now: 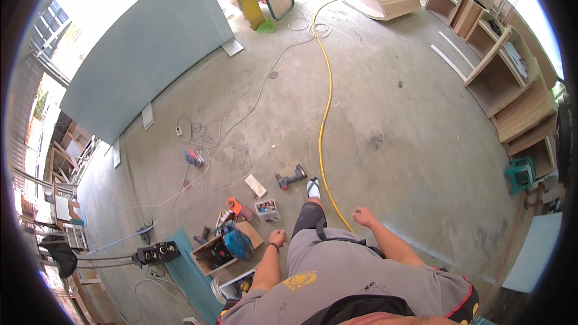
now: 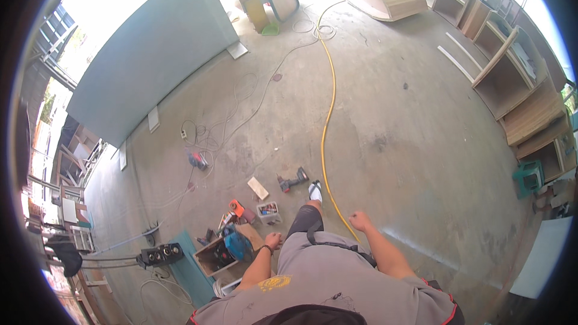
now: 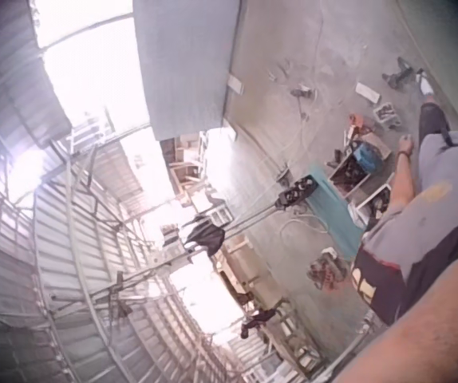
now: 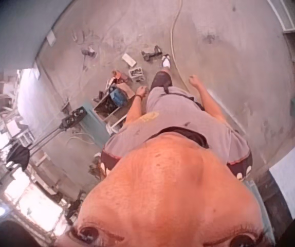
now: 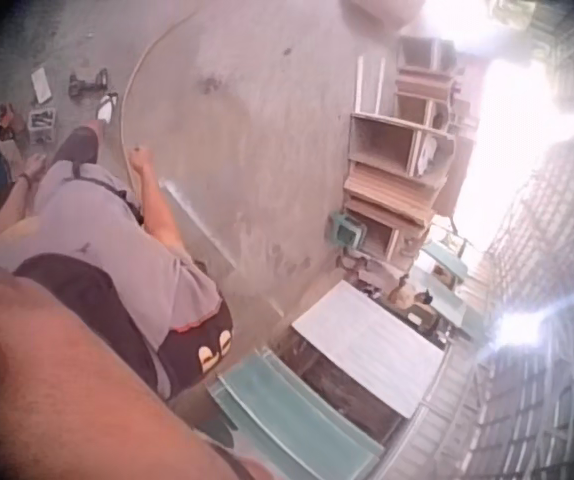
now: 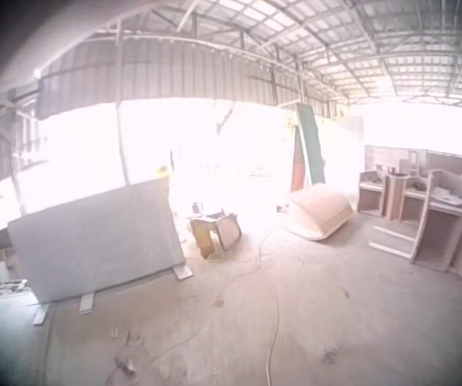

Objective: The person walks through a cluttered workshop, picks up a small piece of wood, and retrieves a box of screws. They then sit on the floor and use a cordless drill to drive screws into a wooden furniture frame.

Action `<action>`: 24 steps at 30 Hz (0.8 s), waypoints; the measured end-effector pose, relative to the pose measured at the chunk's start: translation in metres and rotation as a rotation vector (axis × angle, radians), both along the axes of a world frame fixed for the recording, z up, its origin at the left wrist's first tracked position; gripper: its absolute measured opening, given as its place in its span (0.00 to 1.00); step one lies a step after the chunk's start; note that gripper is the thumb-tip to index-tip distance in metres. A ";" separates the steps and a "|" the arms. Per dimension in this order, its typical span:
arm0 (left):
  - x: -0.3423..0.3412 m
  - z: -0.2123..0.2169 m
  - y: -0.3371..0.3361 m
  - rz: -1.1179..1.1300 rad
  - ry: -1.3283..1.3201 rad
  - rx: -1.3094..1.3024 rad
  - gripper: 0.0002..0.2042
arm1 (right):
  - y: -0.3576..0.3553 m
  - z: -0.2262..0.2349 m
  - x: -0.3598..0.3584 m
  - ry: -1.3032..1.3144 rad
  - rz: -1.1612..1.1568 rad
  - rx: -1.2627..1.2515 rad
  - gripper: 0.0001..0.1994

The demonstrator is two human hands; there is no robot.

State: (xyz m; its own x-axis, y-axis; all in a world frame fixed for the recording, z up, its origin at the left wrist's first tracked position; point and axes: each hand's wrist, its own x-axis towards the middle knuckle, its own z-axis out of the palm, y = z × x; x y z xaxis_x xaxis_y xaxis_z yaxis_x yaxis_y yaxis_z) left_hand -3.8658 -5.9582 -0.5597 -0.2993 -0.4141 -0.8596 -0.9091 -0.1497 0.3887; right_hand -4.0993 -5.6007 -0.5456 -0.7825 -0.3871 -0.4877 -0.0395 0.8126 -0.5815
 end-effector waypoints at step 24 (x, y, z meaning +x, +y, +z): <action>-0.843 0.180 -0.057 -1.215 0.405 0.291 0.22 | -0.064 -0.010 -0.485 -0.656 -0.547 0.272 0.14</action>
State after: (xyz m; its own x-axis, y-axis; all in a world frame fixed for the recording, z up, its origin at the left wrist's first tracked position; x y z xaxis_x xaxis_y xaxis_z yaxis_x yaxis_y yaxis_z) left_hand -4.7093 -6.0149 -0.3794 -0.6035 0.4848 -0.6331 -0.3497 0.5526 0.7565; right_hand -4.5846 -5.6648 -0.5551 -0.3554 0.1520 -0.9223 0.6663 0.7332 -0.1359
